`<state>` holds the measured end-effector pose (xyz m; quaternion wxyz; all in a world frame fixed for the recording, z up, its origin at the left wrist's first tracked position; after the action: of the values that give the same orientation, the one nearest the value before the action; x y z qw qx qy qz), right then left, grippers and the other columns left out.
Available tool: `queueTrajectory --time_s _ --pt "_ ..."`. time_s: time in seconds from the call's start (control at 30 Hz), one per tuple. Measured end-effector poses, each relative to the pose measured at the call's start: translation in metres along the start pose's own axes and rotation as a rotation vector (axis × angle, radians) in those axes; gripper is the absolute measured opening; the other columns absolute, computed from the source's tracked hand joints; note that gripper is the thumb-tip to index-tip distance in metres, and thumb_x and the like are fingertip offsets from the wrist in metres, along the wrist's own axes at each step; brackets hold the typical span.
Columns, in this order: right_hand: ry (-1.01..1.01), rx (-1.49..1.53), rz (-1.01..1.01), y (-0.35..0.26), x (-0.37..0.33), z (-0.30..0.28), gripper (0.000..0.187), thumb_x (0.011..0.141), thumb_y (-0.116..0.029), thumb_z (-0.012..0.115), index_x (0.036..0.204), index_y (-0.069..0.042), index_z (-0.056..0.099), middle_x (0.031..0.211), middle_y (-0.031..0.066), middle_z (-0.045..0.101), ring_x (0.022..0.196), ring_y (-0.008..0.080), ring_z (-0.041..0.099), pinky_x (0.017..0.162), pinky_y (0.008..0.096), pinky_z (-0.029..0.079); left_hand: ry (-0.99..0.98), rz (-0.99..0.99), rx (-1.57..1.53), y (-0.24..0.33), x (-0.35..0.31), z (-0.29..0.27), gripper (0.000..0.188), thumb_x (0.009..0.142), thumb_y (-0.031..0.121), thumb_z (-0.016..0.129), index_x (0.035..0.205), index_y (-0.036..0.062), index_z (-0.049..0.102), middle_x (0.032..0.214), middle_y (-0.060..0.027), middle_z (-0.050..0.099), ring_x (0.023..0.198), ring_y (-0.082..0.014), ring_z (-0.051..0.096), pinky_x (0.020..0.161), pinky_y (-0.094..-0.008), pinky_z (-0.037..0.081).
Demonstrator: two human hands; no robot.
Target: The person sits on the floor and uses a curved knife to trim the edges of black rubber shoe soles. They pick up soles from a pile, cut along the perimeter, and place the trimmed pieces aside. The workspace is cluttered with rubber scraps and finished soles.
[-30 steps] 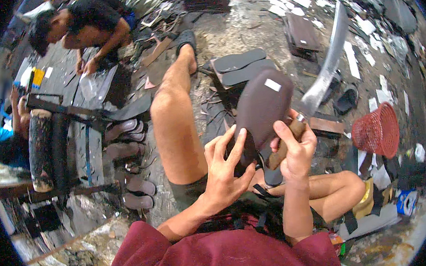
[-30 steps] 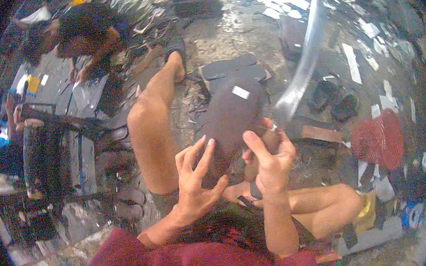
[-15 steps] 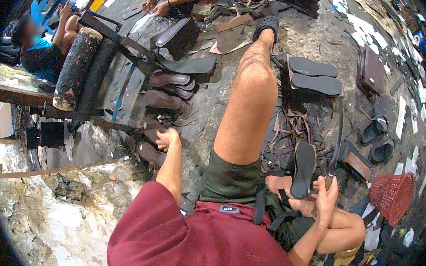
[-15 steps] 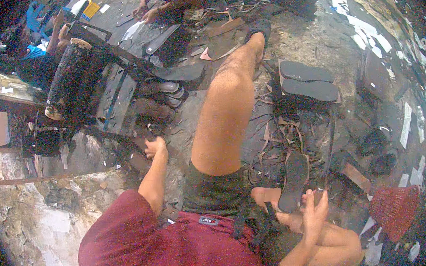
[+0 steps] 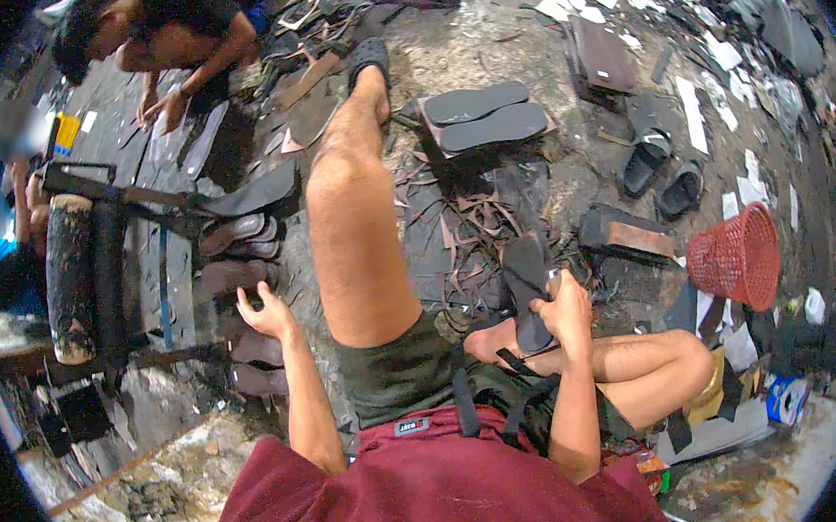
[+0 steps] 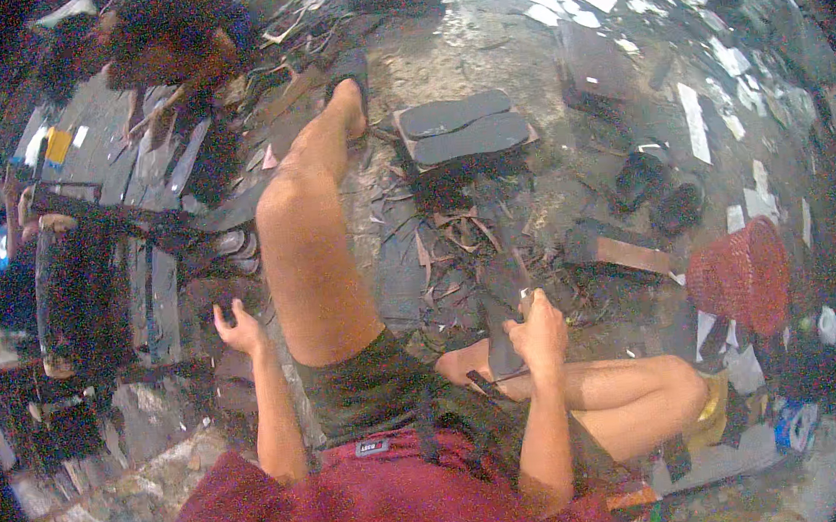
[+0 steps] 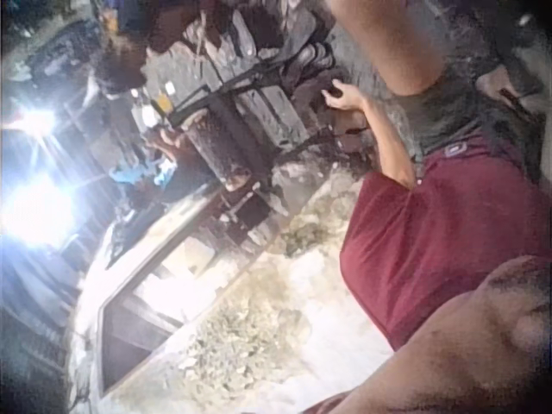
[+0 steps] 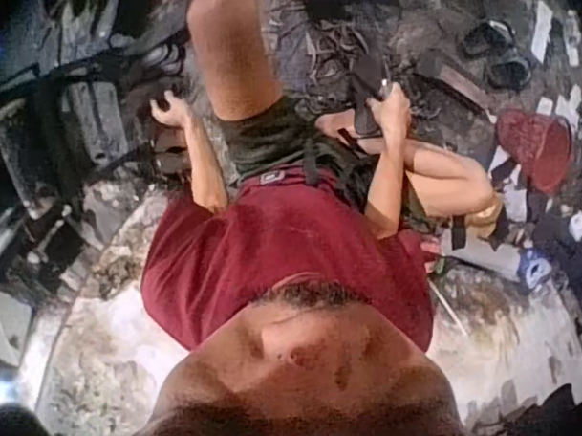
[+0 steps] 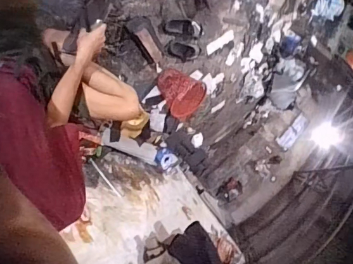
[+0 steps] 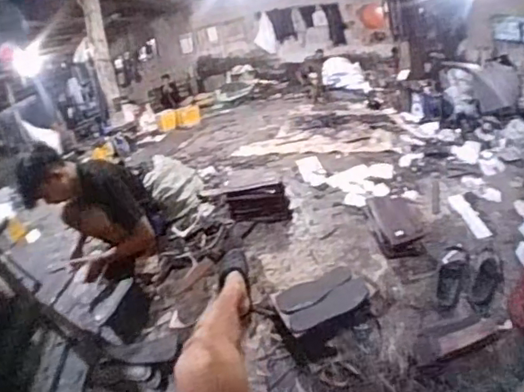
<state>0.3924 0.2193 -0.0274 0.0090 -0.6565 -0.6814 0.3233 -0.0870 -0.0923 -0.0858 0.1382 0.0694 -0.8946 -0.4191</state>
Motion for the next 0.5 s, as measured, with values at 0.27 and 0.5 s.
queueTrajectory --time_s 0.27,0.5 --pt "0.05 0.854 -0.152 -0.038 -0.051 -0.065 0.04 0.072 -0.001 0.086 0.091 -0.007 0.051 0.105 0.0137 0.067 0.096 0.0204 0.066 0.086 0.0369 0.054 -0.881 0.661 -0.671 0.322 -0.158 -0.049 0.097 0.072 0.024 0.089 0.149 -0.0033 0.038 0.15 -0.0223 0.042 0.143 -0.0332 0.036 0.119 -0.0436 0.027" --pt "-0.172 1.24 -0.326 -0.098 -0.105 -0.059 0.039 0.071 0.003 0.088 0.086 -0.008 0.053 0.111 0.0155 0.068 0.085 0.0144 0.067 0.067 0.0284 0.057 -1.31 0.203 -0.857 0.342 -0.212 -0.041 0.097 0.081 0.019 0.083 0.154 -0.0026 0.022 0.142 -0.0204 0.047 0.126 -0.0273 0.053 0.106 -0.0393 0.044"
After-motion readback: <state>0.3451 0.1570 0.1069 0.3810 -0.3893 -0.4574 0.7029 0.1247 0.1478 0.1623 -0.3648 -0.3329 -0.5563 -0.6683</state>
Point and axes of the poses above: each hand's wrist, its own x-axis towards the middle knuckle, its own z-axis out of the palm, y = z × x, the point moved 8 cm from there along x, towards the middle knuckle
